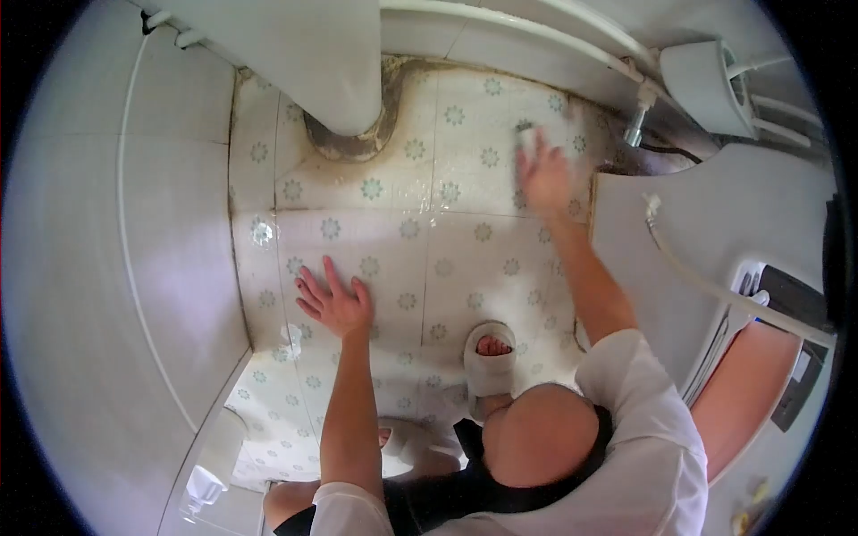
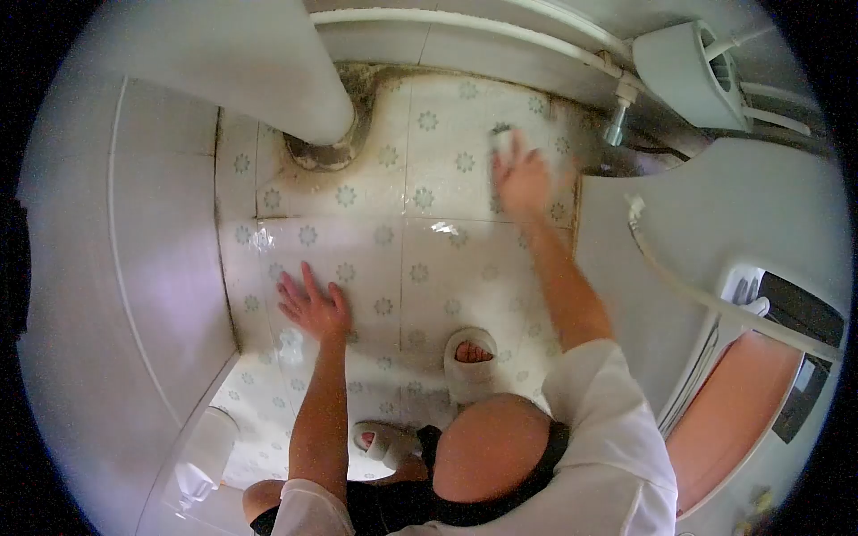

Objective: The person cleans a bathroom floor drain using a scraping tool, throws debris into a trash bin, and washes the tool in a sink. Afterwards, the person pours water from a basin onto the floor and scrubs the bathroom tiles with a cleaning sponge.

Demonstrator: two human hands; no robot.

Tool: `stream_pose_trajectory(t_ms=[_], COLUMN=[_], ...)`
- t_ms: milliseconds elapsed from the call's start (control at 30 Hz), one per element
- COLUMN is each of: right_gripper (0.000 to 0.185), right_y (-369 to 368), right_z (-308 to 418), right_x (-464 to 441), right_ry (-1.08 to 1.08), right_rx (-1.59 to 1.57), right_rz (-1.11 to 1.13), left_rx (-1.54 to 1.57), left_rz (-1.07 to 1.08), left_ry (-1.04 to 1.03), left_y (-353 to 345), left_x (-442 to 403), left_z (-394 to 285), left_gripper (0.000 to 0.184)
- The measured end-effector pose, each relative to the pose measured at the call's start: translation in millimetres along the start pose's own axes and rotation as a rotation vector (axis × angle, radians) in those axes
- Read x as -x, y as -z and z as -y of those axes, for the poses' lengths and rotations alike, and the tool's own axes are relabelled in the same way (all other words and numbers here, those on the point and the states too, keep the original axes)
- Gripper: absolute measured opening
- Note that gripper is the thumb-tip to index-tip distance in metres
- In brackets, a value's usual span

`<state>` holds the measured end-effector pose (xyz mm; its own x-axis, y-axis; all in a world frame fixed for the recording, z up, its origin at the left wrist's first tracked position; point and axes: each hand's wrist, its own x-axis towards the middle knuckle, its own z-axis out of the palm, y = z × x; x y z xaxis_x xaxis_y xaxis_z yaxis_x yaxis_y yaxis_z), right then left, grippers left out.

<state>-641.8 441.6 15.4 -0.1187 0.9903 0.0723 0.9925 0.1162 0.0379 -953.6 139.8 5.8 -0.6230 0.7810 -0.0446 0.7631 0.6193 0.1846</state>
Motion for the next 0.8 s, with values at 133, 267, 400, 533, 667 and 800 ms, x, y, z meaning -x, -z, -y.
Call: stream_pose_trajectory(t_ms=[133, 267, 400, 533, 667, 800], right_gripper=[0.054, 0.051, 0.057, 0.060, 0.060, 0.060], right_y=[5.7, -2.0, 1.8, 6.8, 16.6, 33.7], right_z=[108.2, 110.0, 20.1, -73.6, -54.7, -15.9], right_x=[123.5, 153.9, 55.1, -15.7, 50.5, 194.0], right_ry=[0.531, 0.566, 0.375, -0.061, 0.112, 0.506], right_rx=[-0.487, -0.930, -0.097, -0.114, -0.026, -0.145], right_rz=[0.326, 0.533, -0.015, 0.024, 0.009, 0.407], left_rx=[-0.026, -0.016, -0.016, -0.018, -0.044, -0.035], left_rz=[-0.024, -0.029, 0.001, 0.012, -0.006, -0.005], left_ry=[-0.002, -0.004, -0.027, -0.008, -0.004, 0.006], left_y=[-4.2, -7.8, 0.7, 0.7, -5.4, -0.7], left_x=[0.5, 1.6, 2.7, 3.4, 1.3, 0.6], left_z=[1.6, 3.2, 2.0, 0.7, 4.5, -1.5], left_gripper=[0.068, 0.068, 0.070, 0.070, 0.071, 0.070])
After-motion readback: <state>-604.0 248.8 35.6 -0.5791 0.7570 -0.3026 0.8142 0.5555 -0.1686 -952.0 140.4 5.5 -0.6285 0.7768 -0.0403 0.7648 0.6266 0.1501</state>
